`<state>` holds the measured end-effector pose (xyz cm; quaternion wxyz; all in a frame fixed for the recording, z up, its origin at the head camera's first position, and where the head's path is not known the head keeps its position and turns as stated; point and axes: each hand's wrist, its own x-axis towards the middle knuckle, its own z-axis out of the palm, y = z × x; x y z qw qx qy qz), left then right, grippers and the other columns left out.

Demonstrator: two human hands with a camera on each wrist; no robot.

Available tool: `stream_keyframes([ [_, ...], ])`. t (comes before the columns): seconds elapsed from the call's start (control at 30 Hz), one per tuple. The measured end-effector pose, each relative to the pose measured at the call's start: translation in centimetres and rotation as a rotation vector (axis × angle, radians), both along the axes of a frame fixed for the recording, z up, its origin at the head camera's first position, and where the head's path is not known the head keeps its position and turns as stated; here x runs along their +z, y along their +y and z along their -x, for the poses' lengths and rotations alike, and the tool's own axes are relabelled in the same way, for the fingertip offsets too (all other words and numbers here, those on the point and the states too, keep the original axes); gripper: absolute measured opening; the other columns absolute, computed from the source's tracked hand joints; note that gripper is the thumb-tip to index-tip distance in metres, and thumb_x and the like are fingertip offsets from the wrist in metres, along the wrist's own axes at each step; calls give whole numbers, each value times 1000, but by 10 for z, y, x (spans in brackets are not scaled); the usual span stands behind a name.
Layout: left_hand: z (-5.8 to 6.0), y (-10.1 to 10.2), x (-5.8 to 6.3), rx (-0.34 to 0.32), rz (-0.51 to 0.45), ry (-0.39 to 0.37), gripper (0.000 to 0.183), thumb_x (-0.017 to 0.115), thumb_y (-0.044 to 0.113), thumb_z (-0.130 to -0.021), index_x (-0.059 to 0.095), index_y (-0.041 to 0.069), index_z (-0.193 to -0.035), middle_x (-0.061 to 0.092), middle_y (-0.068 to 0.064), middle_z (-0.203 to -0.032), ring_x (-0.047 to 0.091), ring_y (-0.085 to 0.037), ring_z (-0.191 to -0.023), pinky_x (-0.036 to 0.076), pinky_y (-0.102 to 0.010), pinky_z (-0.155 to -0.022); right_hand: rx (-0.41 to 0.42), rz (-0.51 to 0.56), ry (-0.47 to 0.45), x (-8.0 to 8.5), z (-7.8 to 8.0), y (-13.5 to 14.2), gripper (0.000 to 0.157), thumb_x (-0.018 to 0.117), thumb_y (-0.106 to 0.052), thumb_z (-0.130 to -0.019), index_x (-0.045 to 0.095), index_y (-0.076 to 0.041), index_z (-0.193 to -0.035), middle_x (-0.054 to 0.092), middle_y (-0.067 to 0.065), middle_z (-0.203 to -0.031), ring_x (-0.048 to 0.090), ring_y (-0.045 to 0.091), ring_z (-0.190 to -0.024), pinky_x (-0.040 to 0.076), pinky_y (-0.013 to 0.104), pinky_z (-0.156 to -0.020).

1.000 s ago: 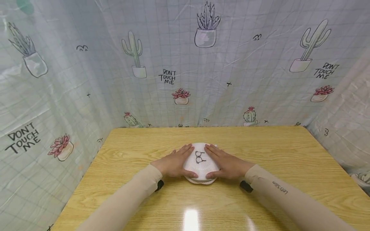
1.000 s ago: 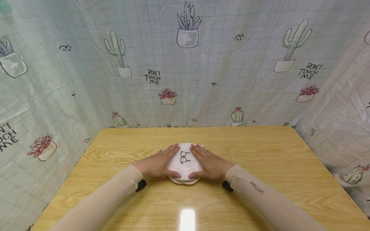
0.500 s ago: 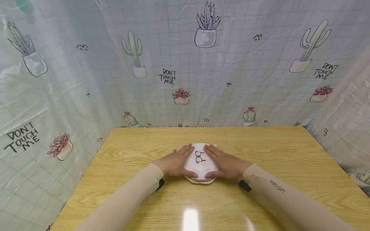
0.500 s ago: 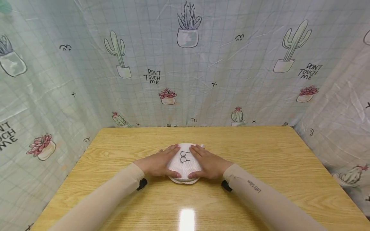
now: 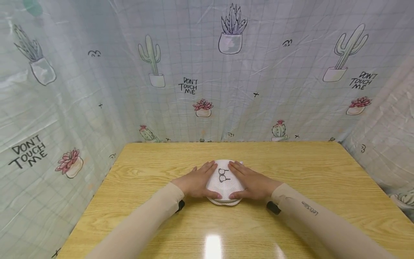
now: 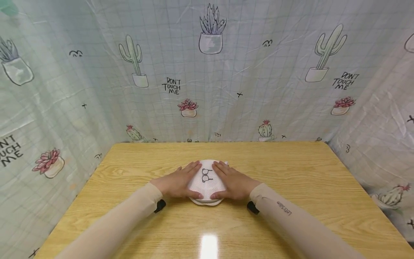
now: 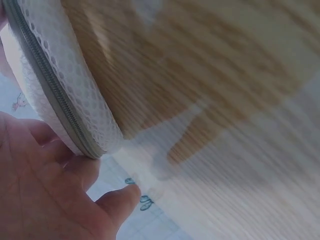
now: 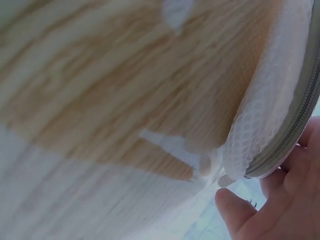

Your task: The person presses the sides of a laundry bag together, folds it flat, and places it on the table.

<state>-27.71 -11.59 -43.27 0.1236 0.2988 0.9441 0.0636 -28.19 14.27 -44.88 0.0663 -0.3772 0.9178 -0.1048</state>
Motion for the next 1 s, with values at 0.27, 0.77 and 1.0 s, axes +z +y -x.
stream_keyframes([
  [0.27,-1,-1,2,-7,28,63,113,39,86,-78,1,15,-157,-1,-3,-165,4,-22,-152,18,-56,-119,-22,47,0,6,-2,6,108,50,-76,-82,5,-11,-157,3,6,-165,6,27,-152,18,56,-119],
  [0.77,0,-6,10,0,1,76,105,29,86,-81,0,19,-157,-3,-2,-165,2,-23,-152,15,-58,-119,-25,101,14,12,3,1,105,45,-78,-83,10,-13,-157,7,5,-165,8,26,-152,16,56,-120],
  [1.0,3,-11,14,11,3,92,101,27,84,-83,-1,20,-157,-3,-2,-165,1,-23,-152,14,-57,-120,-33,109,35,18,5,2,96,40,-75,-87,13,-15,-157,8,3,-164,8,27,-152,14,51,-121],
])
